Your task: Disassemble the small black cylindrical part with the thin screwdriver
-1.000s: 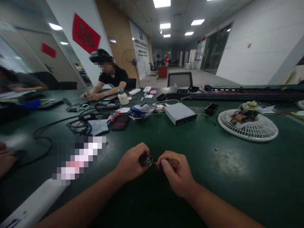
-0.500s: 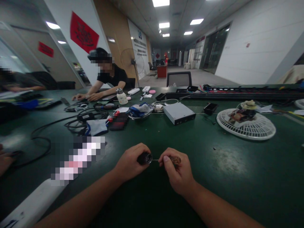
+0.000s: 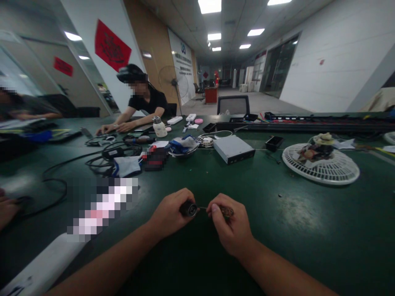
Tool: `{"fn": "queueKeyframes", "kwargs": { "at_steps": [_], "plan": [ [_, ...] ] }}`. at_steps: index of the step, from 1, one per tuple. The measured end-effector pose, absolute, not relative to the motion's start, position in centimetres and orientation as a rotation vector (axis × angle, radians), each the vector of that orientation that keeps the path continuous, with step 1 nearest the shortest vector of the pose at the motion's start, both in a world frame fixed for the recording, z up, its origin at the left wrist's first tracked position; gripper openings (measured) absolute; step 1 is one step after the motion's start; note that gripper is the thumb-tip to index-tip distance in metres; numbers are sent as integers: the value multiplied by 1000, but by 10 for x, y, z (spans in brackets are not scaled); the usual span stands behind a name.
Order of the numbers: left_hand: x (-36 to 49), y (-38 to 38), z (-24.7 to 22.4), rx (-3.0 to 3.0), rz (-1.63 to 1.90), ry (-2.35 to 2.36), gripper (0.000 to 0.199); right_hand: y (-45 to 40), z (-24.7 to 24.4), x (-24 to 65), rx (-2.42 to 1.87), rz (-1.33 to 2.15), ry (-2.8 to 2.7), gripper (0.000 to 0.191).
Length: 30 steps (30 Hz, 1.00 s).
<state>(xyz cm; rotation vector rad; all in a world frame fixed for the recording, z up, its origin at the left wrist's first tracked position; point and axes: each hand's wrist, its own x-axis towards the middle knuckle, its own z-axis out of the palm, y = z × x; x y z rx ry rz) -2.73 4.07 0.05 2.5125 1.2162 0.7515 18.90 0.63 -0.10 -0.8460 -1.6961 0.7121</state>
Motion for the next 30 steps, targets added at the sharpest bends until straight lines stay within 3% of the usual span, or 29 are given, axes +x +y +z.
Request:
{"fn": "queueKeyframes", "kwargs": {
  "at_steps": [10,24,30],
  "plan": [
    [-29,42,-5,2480,771,1243,19,6,5,188,-762,828,-1852,21],
    [-27,40,-7,2464,750,1257,22,4,-9,193,-843,668,-1688,24],
    [-26,39,-3,2393,758,1376,22,12,-12,189,-1121,713,-1740,18]
  ]
}}
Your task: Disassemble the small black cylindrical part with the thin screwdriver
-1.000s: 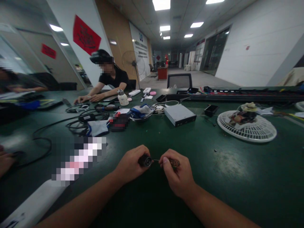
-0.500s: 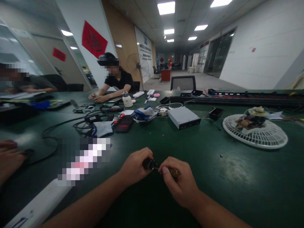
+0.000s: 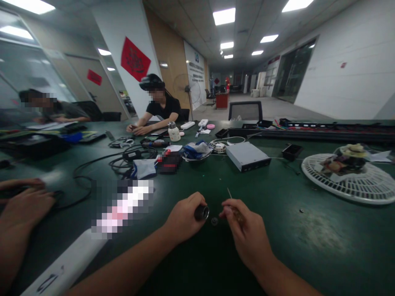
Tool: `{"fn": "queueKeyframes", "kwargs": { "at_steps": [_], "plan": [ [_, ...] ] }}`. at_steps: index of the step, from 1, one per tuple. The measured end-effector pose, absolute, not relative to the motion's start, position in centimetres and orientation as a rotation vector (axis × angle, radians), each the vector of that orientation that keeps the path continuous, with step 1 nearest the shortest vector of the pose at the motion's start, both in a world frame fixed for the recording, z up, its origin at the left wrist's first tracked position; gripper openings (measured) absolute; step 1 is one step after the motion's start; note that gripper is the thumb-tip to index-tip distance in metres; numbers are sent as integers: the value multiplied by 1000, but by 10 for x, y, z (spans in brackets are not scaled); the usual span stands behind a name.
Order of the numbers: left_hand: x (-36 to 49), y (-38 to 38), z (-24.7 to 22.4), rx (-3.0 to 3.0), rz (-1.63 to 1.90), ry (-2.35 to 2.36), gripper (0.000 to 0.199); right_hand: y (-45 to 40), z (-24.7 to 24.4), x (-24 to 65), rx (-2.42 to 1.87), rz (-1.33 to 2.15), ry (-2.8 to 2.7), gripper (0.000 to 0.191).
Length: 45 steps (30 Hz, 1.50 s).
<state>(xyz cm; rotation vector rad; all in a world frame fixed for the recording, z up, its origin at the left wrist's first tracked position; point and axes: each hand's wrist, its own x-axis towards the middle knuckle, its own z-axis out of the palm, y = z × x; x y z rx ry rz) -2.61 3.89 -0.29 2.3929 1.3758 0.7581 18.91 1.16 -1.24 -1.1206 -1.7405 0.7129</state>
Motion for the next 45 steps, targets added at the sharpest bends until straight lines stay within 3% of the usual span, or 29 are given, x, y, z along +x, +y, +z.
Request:
{"fn": "queueKeyframes", "kwargs": {
  "at_steps": [3,6,9,22,34,45],
  "plan": [
    [-25,39,-1,2354,764,1442,21,14,-11,183,-1229,674,-1944,9],
    [-25,38,-1,2351,764,1458,22,16,-10,179,-1282,682,-2070,18],
    [-25,37,-1,2355,753,1451,22,17,-10,179,-1303,708,-2110,14],
    [-25,37,3,2436,642,1196,16,16,-9,179,-1009,934,-1656,23],
    [-27,40,2,2606,514,1016,29,16,-7,180,-1118,969,-1638,26],
    [-25,34,6,2614,461,932,29,15,-7,178,-1267,847,-1765,27]
  ]
}}
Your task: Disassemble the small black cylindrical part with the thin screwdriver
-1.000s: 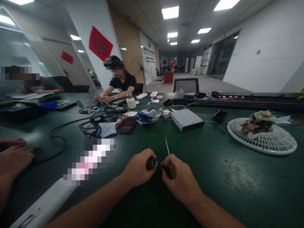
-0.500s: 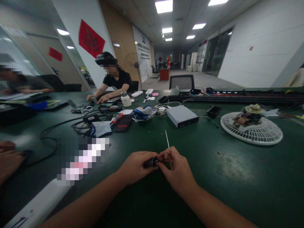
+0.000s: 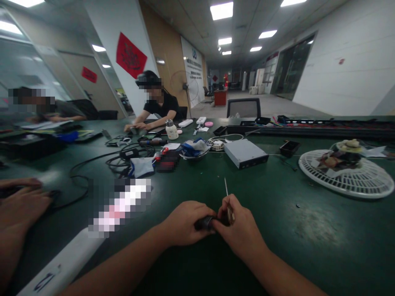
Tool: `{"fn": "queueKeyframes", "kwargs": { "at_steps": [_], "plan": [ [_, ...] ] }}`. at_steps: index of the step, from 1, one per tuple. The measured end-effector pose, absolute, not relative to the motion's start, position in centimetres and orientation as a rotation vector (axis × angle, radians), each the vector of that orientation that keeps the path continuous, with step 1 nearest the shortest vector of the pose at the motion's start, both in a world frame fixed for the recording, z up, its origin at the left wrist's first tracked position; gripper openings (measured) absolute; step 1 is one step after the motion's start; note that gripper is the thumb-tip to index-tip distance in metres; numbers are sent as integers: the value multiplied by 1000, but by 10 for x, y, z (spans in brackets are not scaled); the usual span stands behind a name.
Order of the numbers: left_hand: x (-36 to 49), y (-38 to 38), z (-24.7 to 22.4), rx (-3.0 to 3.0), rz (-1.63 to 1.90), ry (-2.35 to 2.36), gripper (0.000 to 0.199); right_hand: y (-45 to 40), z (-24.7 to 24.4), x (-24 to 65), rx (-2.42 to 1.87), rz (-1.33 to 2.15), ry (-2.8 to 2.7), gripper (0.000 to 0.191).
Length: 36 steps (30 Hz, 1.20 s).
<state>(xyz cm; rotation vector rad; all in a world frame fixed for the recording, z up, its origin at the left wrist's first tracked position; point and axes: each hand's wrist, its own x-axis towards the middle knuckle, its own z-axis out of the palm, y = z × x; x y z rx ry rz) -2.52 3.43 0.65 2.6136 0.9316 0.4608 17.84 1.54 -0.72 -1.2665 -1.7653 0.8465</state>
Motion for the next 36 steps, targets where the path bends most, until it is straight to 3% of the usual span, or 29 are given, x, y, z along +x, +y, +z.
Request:
{"fn": "queueKeyframes", "kwargs": {
  "at_steps": [8,12,18,26,36],
  "plan": [
    [-23,33,7,2514,548,1185,22,14,-6,180,-1232,833,-1790,9],
    [-23,36,4,2411,651,1376,22,12,-7,187,-1040,875,-1672,25],
    [-24,38,3,2285,719,1557,22,8,-3,191,-690,847,-1675,31],
    [-24,38,2,2387,675,1450,19,7,5,187,-771,926,-1866,28],
    [-24,39,1,2435,645,1391,19,5,9,186,-731,731,-1921,24]
  ]
}}
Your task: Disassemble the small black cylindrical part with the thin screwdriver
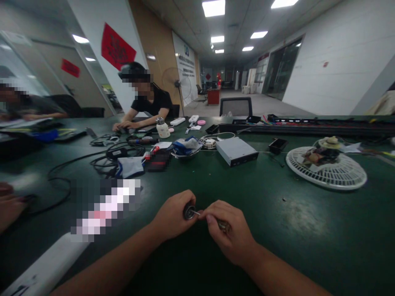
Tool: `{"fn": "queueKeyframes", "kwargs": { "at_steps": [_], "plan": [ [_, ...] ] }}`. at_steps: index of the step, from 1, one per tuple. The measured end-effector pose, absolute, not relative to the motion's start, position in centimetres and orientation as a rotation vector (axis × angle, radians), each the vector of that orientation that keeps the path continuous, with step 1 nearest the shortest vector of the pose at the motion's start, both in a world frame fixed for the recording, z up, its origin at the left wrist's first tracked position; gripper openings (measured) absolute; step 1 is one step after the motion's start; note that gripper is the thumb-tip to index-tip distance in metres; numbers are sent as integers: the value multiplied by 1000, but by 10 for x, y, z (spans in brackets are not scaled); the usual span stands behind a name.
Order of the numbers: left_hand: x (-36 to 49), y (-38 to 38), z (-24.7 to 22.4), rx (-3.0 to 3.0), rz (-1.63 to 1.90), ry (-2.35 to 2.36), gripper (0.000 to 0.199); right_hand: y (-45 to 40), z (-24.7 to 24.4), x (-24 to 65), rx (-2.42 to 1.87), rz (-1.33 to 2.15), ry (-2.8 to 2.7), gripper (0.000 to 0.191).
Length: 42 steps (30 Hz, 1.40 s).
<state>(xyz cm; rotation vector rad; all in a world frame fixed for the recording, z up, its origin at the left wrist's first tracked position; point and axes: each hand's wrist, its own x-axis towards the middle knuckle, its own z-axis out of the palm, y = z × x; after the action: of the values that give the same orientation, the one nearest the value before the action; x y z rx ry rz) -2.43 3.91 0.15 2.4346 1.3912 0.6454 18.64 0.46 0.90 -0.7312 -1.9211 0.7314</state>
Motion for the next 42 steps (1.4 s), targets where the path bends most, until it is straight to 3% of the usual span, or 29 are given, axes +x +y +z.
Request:
{"fn": "queueKeyframes", "kwargs": {
  "at_steps": [18,24,35,42],
  "plan": [
    [-24,39,4,2570,522,1286,17,4,9,185,-788,641,-1953,21],
    [-24,38,4,2583,518,1277,23,3,9,185,-691,754,-2008,21],
    [-25,40,-1,2569,564,1320,17,4,5,181,-721,543,-1969,18],
    [-26,40,0,2564,587,1314,14,3,5,183,-626,680,-1936,17]
  ]
}}
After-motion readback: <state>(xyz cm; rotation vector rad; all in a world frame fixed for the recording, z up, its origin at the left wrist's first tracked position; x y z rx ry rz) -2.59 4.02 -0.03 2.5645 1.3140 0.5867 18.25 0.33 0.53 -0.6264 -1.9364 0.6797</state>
